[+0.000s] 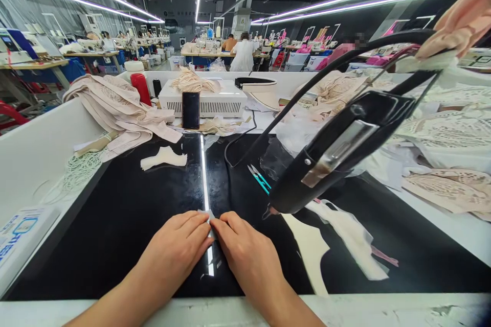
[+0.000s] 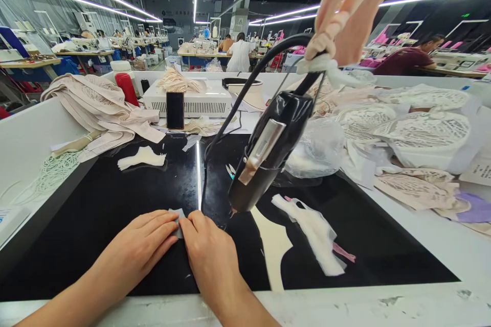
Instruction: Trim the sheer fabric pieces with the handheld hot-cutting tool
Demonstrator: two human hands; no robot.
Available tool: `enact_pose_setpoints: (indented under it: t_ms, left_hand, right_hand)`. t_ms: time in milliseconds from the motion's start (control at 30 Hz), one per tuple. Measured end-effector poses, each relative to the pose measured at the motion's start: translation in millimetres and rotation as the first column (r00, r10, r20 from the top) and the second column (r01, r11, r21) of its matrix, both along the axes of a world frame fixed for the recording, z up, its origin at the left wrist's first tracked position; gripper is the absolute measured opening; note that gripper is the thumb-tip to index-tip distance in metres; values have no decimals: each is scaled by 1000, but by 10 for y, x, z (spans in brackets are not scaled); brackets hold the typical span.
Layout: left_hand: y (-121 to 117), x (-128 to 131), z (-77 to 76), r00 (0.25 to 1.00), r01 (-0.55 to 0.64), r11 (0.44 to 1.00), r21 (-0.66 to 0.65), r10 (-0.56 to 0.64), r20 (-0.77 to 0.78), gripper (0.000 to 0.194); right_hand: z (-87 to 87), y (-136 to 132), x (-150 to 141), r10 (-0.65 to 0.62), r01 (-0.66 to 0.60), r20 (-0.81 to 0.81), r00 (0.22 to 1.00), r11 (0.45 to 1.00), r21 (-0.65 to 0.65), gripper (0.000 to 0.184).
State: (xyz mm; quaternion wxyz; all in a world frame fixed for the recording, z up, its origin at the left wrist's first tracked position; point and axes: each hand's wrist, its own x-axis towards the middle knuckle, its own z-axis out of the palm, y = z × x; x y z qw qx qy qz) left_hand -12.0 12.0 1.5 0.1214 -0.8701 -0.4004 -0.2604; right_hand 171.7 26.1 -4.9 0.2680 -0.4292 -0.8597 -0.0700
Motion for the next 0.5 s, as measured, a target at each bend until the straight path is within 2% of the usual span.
enact_pose_setpoints:
  t_ms: [300,400,500]
  left_hand:
    - [-5,-10,-26,1000,-3,1000,-17,3,-1,35]
    - [2,-8,-27,1000,7,999,-37,-8,-5,35]
    - [1,11,-6,1000,11,999,-52,-10,12,37]
  right_hand:
    - [13,25,-15,-2,1,7,1000,999,37,27]
    - [98,-7,36,50,-44,-37,998,988,150,24]
    - [267,-107,251,204,-142,-162,965,933,332,21]
